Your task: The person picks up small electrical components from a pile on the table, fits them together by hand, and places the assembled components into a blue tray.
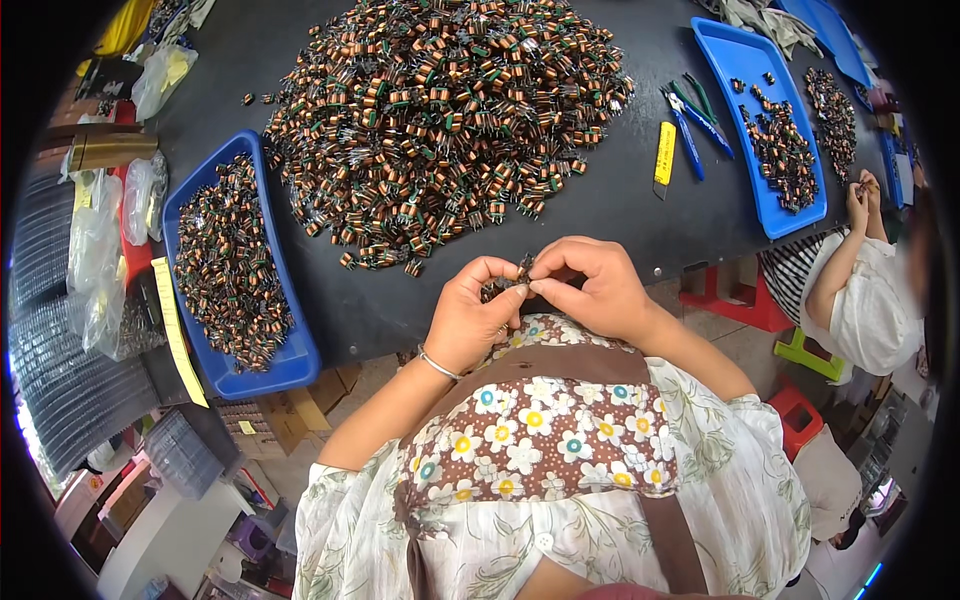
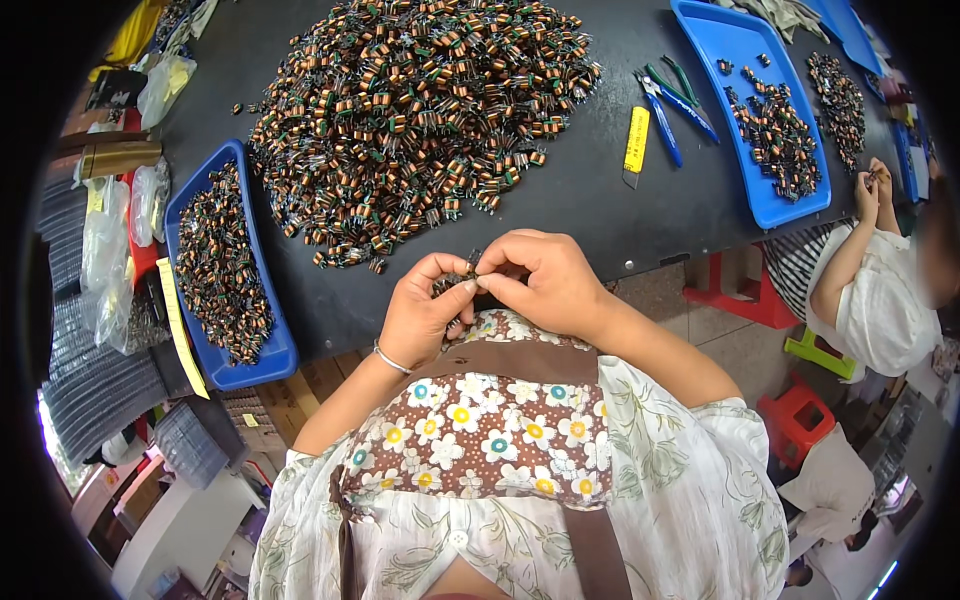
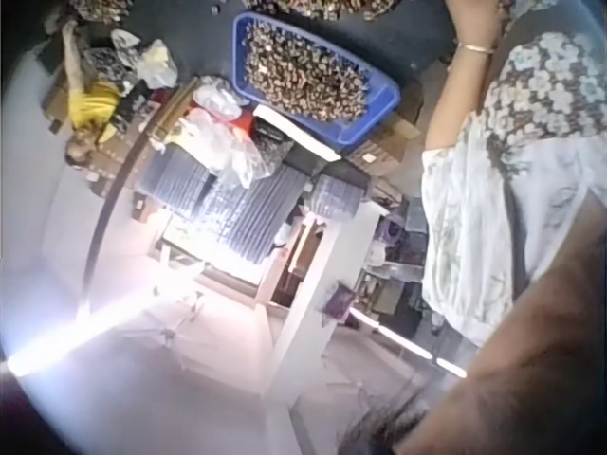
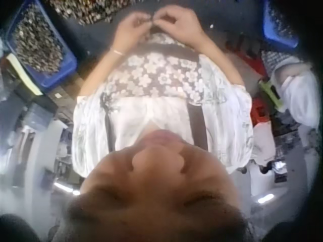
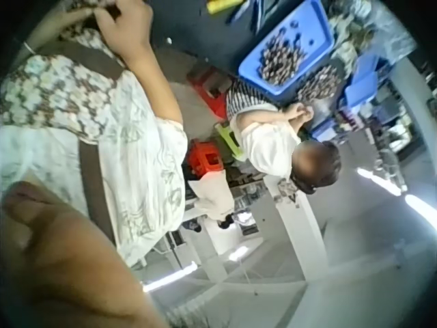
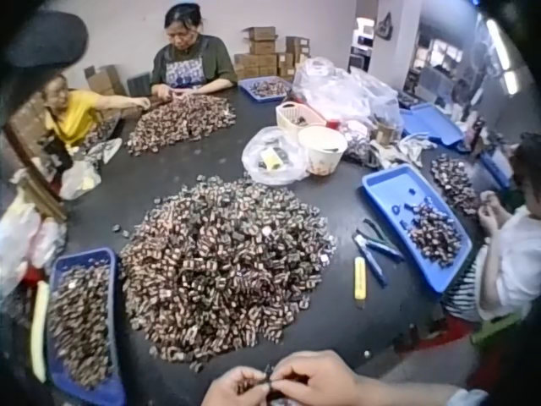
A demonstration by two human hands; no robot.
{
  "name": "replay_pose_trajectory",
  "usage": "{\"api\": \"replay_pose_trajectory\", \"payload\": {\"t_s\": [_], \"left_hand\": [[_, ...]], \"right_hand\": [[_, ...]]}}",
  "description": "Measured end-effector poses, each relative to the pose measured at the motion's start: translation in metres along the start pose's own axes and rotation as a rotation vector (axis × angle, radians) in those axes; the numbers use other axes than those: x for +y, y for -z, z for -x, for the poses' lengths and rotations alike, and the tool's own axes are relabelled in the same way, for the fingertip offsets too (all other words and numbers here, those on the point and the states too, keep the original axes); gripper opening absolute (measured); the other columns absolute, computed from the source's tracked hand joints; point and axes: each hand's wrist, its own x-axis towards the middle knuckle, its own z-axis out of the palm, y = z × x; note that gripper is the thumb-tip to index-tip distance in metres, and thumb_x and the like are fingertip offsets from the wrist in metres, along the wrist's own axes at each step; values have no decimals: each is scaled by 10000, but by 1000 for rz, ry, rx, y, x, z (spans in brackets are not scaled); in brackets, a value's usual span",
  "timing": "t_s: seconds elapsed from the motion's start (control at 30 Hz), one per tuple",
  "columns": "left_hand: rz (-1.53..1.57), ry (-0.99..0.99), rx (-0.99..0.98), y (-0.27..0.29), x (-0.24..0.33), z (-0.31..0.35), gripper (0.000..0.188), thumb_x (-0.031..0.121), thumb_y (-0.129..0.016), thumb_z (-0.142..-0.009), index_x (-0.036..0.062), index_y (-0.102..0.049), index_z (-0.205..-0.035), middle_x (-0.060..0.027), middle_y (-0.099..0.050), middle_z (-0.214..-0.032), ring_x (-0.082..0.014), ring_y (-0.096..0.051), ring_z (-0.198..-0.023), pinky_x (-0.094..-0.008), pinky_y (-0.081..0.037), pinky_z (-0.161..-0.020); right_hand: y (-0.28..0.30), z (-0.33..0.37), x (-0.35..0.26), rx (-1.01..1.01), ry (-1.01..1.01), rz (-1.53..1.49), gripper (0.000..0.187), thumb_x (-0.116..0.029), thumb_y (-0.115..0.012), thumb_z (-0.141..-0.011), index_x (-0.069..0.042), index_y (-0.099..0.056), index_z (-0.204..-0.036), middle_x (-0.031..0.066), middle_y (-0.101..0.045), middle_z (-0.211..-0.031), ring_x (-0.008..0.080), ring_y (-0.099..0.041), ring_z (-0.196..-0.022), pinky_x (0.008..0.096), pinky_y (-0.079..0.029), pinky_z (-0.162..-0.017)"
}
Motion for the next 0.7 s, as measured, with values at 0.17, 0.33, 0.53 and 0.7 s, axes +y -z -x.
{"api": "replay_pose_trajectory", "payload": {"t_s": [0.17, 0.33, 0.53, 0.7], "left_hand": [[-12, 26, 29, 0, 3, 3, 113, 32, -567, -858, 43, -514, -957, -77, -616, -802, -52, -501, -525, -168, -348, -392], [20, 21, 37, 5, 3, 4, 100, 23, -569, -852, 43, -507, -928, -96, -619, -811, -64, -507, -523, -174, -344, -388], [-11, 9, 99, 12, 7, 13, 105, 12, -572, -845, 41, -500, -917, -103, -613, -817, -67, -504, -523, -179, -335, -380], [40, -26, 99, 24, 7, 17, 131, 18, -577, -844, 53, -494, -940, -112, -610, -833, -77, -508, -535, -183, -334, -376]], "right_hand": [[6, -7, -2, -51, -32, 31, 74, -16, -624, -785, 17, -609, -849, 52, -601, -798, 75, -563, -662, 211, -457, -597], [9, -14, 4, 166, 22, 276, 92, -40, -636, -787, -4, -614, -868, 56, -591, -779, 91, -555, -627, 222, -452, -575], [-4, -13, 6, 81, 148, 469, 142, -78, -675, -751, -32, -612, -870, 73, -578, -775, 157, -564, -593, 256, -453, -545], [-29, -16, 8, 11, 231, 775, 208, -147, -696, -735, -75, -603, -906, 56, -577, -884, 179, -603, -733, 321, -487, -618]]}}
